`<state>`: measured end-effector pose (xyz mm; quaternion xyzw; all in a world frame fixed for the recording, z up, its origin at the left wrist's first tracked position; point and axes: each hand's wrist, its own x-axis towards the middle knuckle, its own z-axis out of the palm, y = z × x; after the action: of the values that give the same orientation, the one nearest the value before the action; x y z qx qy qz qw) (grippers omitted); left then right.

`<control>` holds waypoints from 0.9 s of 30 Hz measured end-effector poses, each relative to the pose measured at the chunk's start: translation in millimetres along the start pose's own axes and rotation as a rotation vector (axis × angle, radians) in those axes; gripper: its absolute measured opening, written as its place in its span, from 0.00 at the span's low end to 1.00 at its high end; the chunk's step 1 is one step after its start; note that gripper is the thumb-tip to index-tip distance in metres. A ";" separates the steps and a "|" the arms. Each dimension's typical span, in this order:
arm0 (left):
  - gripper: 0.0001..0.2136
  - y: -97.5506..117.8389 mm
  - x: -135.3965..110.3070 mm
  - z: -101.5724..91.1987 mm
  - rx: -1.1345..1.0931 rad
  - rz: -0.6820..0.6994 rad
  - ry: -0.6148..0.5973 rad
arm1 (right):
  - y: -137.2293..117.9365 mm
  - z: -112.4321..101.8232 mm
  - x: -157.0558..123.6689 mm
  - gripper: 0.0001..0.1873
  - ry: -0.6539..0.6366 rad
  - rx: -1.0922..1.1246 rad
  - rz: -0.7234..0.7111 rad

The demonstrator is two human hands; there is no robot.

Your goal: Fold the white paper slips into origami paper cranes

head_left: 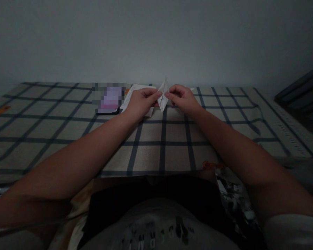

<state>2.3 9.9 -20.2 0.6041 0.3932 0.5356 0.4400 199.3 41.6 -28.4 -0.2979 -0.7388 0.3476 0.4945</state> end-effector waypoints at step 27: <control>0.22 -7.9 -0.1 -2.9 0.045 0.091 -0.084 | 4.3 -6.5 1.0 0.31 0.009 -0.131 -0.049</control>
<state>-0.6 12.6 -27.7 0.6531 0.3581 0.5203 0.4177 205.5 46.3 -29.6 -0.3129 -0.7649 0.2848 0.4857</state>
